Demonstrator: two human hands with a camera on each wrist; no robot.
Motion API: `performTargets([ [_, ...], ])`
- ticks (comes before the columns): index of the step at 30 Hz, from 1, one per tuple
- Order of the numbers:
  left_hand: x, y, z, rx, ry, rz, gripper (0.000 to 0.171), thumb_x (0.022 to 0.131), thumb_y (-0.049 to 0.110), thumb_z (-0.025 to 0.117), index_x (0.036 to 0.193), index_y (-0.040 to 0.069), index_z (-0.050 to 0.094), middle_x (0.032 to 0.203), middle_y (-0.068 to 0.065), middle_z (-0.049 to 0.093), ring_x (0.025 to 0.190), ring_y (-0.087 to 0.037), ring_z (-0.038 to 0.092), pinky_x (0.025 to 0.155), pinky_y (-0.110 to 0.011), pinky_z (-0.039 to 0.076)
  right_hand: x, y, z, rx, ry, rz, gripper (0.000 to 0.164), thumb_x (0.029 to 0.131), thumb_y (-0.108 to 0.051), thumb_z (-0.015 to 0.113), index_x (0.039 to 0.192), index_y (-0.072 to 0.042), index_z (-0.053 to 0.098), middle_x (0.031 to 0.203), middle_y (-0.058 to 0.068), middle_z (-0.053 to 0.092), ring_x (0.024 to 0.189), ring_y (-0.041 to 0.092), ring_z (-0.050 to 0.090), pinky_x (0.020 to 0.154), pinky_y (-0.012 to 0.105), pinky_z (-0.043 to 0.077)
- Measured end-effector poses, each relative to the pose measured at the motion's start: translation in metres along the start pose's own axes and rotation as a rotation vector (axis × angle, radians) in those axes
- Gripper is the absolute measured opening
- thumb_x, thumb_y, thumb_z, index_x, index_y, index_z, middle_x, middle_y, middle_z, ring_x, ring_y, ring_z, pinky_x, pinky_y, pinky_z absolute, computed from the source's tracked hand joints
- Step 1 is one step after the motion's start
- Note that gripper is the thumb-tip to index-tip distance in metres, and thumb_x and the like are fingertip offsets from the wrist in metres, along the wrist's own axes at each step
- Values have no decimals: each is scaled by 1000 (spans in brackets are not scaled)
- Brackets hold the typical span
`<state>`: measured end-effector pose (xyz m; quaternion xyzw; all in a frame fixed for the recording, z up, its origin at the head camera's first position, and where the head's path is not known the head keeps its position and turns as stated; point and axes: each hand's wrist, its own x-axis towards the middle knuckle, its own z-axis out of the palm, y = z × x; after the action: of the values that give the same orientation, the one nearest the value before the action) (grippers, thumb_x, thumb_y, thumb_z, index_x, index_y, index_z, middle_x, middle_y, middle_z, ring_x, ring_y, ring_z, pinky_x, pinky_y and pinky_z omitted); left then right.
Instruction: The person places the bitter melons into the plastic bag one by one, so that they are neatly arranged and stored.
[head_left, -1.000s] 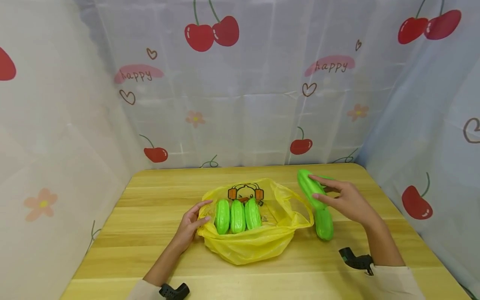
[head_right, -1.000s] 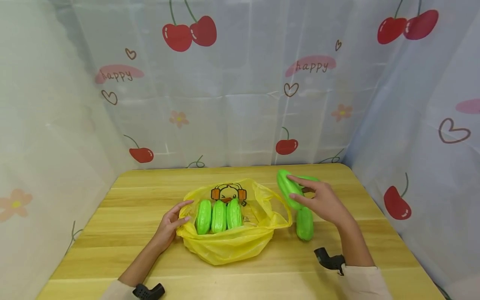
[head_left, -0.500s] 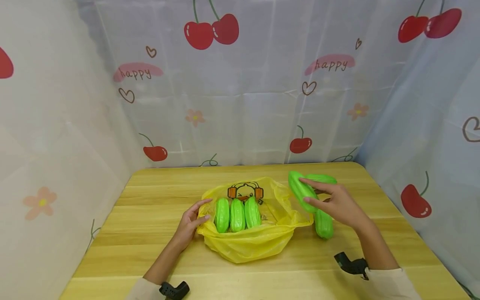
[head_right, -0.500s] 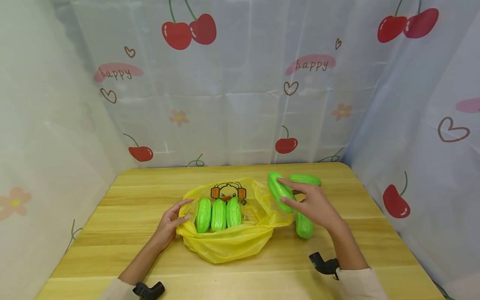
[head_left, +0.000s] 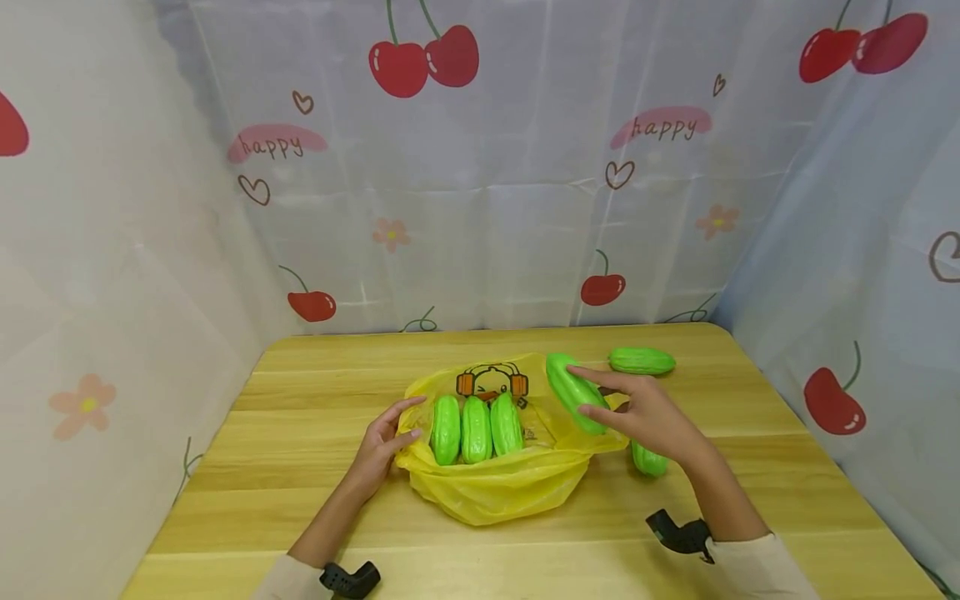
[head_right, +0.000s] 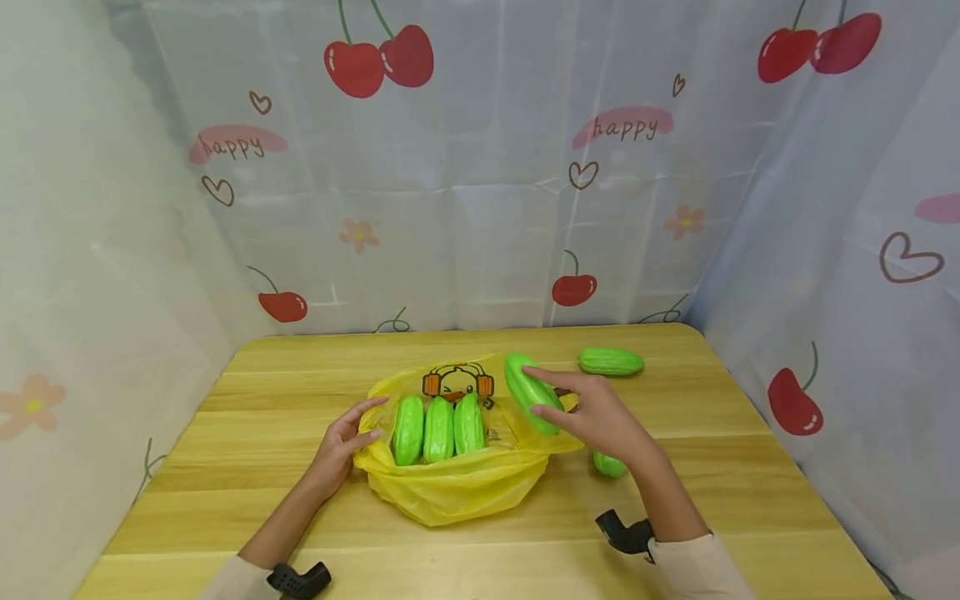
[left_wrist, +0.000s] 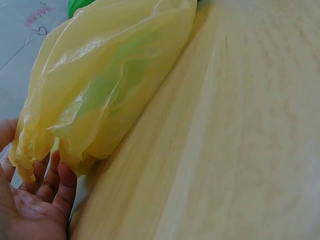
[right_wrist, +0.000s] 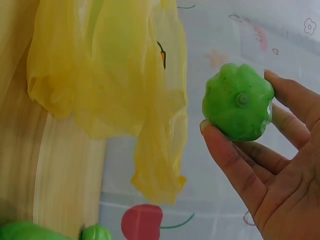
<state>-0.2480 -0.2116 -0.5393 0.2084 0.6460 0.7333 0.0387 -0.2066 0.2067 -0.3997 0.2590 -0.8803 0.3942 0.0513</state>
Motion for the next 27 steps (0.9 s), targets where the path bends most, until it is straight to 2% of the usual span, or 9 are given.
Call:
performTargets([
  [12,0,1,0,1,5,-13,52,98,3,61,148,-3,45,158,-20,36,154,-25,15,114,-16,28,16,-10,27,-28,-14,-39,54,94,-33,74,144,-23,60,138,7,63,114,30,66,70,27,58],
  [17,1,2,-1,8,8,-15,52,98,3,61,148,-2,46,158,-19,37,154,-24,15,114,-16,26,22,-14,41,-43,12,-30,53,93,-32,75,143,-22,61,136,7,65,93,19,68,63,27,55],
  [18,1,2,-1,9,9,-15,52,98,2,61,148,-2,46,158,-19,37,154,-23,15,114,-16,26,23,-15,45,-42,12,-26,54,93,-31,75,143,-21,61,136,7,65,81,15,65,60,27,53],
  [22,1,2,-1,6,1,-9,52,98,0,60,148,-2,46,157,-21,37,153,-25,16,114,-16,28,27,-18,59,-31,10,1,55,93,-29,76,144,-19,60,137,7,64,56,10,44,55,27,46],
  [24,0,2,-1,-1,-7,-7,52,98,0,59,148,-3,45,158,-21,36,153,-27,16,113,-17,31,28,-19,64,-42,21,24,55,92,-28,77,144,-20,60,137,6,65,59,10,50,59,28,48],
  [26,0,1,-1,-8,-12,-8,52,98,0,60,148,-4,44,159,-21,35,153,-29,15,112,-18,33,29,-20,68,-57,37,47,55,92,-28,77,144,-20,60,136,5,65,72,15,63,64,31,52],
  [27,0,1,-1,-9,-13,-9,53,98,0,60,148,-5,44,159,-21,35,153,-29,15,112,-18,33,30,-20,70,-61,44,59,55,91,-27,77,144,-20,60,136,5,65,83,19,68,67,32,54],
])
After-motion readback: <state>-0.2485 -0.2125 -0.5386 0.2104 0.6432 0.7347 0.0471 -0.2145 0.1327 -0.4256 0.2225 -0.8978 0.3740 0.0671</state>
